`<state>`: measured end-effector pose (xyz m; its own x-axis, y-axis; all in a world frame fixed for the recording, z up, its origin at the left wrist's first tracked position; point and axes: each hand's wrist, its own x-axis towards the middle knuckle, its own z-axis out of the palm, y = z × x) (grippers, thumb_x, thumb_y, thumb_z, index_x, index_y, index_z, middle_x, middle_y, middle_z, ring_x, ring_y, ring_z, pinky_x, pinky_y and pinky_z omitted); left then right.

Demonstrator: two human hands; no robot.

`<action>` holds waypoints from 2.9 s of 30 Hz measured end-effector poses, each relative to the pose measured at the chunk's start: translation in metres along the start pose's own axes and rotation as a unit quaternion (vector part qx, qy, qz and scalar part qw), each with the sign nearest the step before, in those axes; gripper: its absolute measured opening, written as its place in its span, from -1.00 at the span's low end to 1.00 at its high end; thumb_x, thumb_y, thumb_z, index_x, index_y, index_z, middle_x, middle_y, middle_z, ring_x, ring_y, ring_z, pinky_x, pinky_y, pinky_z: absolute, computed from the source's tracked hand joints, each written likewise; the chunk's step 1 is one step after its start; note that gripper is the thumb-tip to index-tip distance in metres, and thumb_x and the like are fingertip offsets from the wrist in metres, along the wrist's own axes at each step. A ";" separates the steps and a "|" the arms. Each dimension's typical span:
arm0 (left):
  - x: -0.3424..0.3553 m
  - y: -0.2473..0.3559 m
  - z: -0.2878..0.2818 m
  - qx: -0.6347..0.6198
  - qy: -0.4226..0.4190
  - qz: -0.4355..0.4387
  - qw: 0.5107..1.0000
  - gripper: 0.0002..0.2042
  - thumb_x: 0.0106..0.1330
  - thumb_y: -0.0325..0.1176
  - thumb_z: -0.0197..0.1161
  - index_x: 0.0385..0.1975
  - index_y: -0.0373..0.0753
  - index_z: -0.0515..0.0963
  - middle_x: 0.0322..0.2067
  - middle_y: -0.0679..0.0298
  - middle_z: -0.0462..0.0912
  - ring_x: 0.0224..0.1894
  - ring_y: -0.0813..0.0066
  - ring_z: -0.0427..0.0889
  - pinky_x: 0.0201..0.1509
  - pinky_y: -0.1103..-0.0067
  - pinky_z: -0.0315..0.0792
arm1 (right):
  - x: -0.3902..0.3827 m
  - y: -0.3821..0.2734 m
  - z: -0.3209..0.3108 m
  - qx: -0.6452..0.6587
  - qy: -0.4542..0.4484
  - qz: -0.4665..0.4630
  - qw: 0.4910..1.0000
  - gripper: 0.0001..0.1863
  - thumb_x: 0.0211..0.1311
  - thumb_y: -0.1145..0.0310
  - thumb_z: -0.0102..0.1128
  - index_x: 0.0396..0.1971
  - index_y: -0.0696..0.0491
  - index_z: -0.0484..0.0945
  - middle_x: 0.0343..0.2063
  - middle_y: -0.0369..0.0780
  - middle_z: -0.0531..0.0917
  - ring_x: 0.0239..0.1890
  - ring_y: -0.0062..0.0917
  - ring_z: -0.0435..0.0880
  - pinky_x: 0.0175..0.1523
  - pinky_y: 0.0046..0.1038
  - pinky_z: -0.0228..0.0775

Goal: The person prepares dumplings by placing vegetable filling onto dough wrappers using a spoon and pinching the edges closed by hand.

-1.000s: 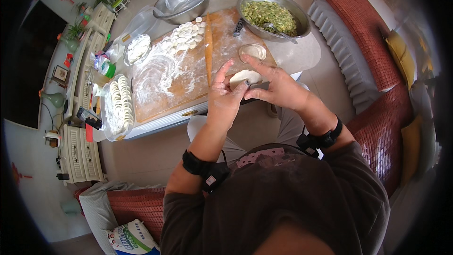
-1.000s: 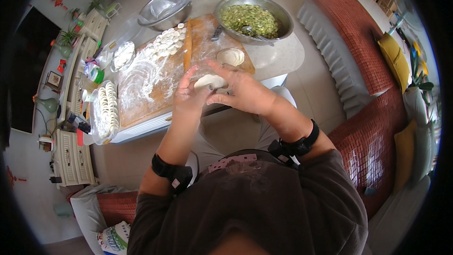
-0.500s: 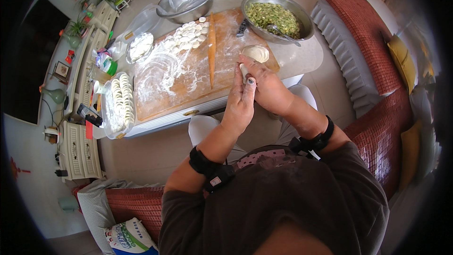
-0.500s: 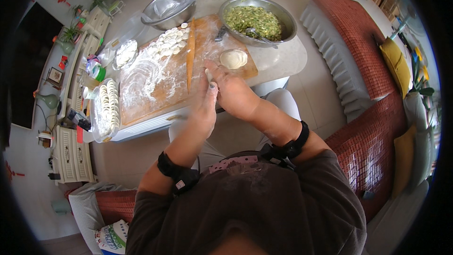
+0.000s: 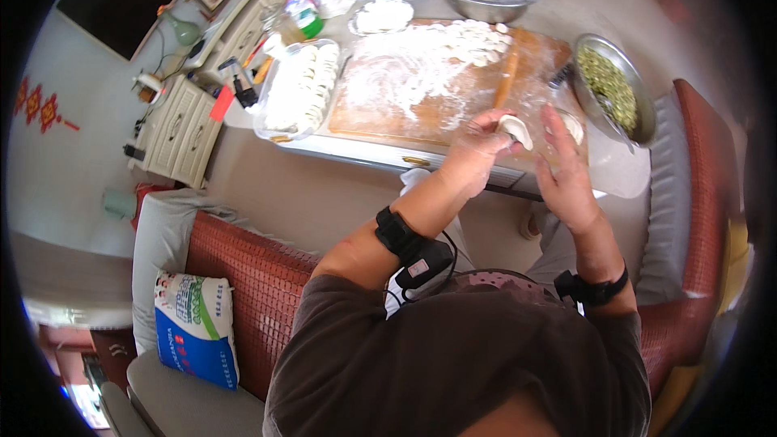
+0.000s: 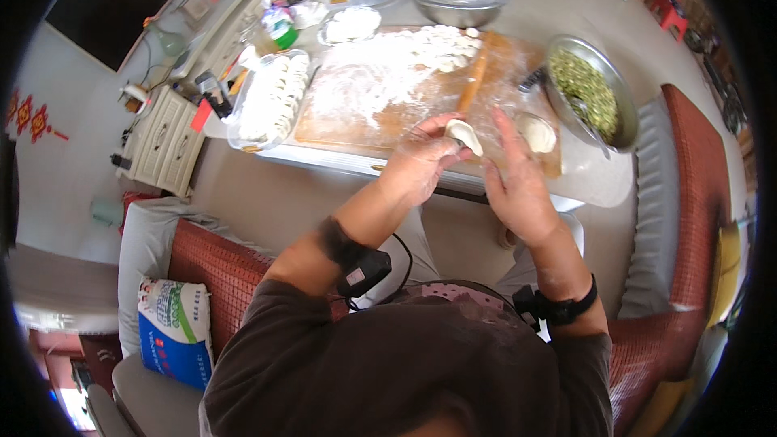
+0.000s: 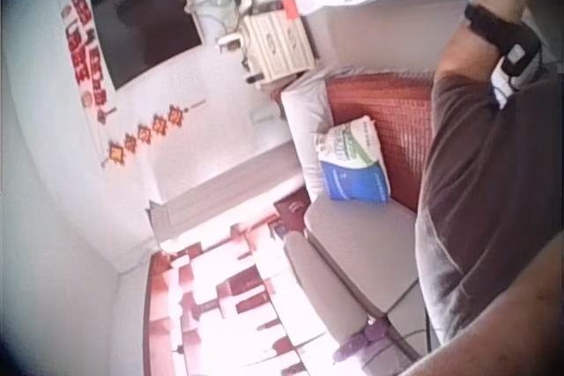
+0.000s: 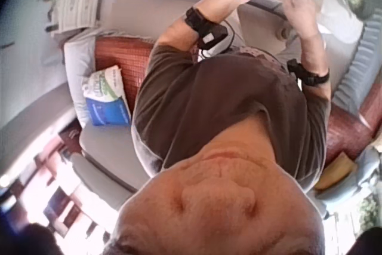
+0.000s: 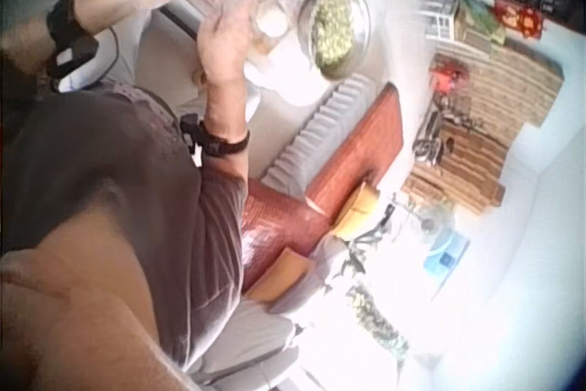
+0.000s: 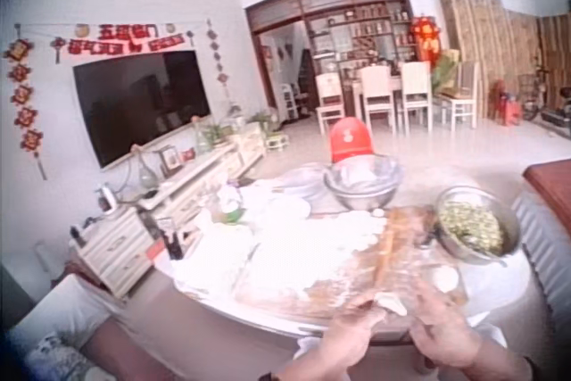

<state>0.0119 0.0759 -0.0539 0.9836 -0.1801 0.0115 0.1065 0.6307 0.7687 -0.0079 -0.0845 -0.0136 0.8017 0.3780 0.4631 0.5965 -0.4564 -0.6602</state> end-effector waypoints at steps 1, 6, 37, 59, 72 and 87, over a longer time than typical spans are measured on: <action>-0.002 0.010 -0.007 -0.042 0.002 -0.019 0.999 -0.65 0.00 -0.60 0.05 -0.14 -0.33 0.33 -0.29 0.24 0.43 -0.21 0.45 0.44 -0.14 0.57 0.40 | -0.001 0.001 -0.001 -0.010 0.001 -0.004 1.000 -0.41 -0.05 0.63 -0.09 0.08 0.15 0.05 0.00 -0.01 0.28 0.06 -0.21 0.25 0.08 -0.39 0.13; -0.014 0.078 -0.092 0.036 0.146 0.076 0.986 -0.69 0.00 -0.63 0.06 -0.20 -0.28 0.35 -0.40 0.24 0.47 -0.35 0.44 0.49 -0.21 0.56 0.45 | -0.014 0.017 -0.011 -0.028 -0.003 0.028 0.999 -0.50 -0.01 0.65 -0.08 0.02 0.13 0.17 -0.03 -0.06 0.33 -0.05 -0.34 0.39 -0.06 -0.46 0.29; 0.011 0.172 -0.398 0.500 0.453 0.031 0.737 -0.74 -0.09 -0.63 0.04 -0.35 -0.31 0.51 -0.44 0.21 0.57 -0.38 0.53 0.53 -0.27 0.69 0.39 | -0.012 0.029 0.023 -0.054 -0.083 0.189 0.977 -0.58 -0.01 0.67 -0.08 -0.06 0.14 0.29 -0.12 -0.11 0.42 -0.20 -0.46 0.50 -0.17 -0.54 0.35; 0.017 0.110 -0.180 0.073 0.302 0.116 0.943 -0.66 0.12 -0.48 0.00 -0.07 -0.14 0.24 -0.08 0.20 0.33 -0.04 0.30 0.32 -0.02 0.40 0.24 | -0.023 0.114 -0.017 -0.220 0.038 0.166 0.960 -0.82 -0.03 0.42 0.03 -0.37 0.12 0.45 -0.41 -0.13 0.51 -0.28 -0.25 0.46 -0.15 -0.38 0.28; 0.010 -0.019 -0.028 0.046 0.151 -0.005 0.987 -0.77 0.12 -0.49 0.02 -0.19 -0.16 0.32 -0.31 0.24 0.45 -0.32 0.47 0.46 -0.27 0.58 0.38 | 0.013 0.172 -0.005 -0.300 0.057 0.255 0.917 -0.81 -0.06 0.39 -0.01 -0.38 0.03 0.47 -0.29 -0.16 0.47 -0.19 -0.26 0.41 -0.10 -0.33 0.25; 0.051 -0.086 0.039 -0.155 0.059 -0.146 0.975 -0.65 0.21 -0.24 -0.04 -0.06 -0.26 0.20 -0.17 0.19 0.39 -0.13 0.39 0.39 -0.05 0.49 0.29 | -0.001 0.101 -0.014 0.383 0.109 0.321 0.859 -0.88 0.03 0.49 0.04 -0.41 0.07 0.32 -0.57 -0.33 0.49 -0.52 -0.68 0.45 -0.42 -0.64 0.32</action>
<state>0.0471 -0.0169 -0.0939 0.9124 -0.3107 -0.2665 0.4063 0.7661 0.4981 0.0522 -0.1425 -0.0727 0.9941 0.0477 -0.0977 -0.1049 0.1823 -0.9776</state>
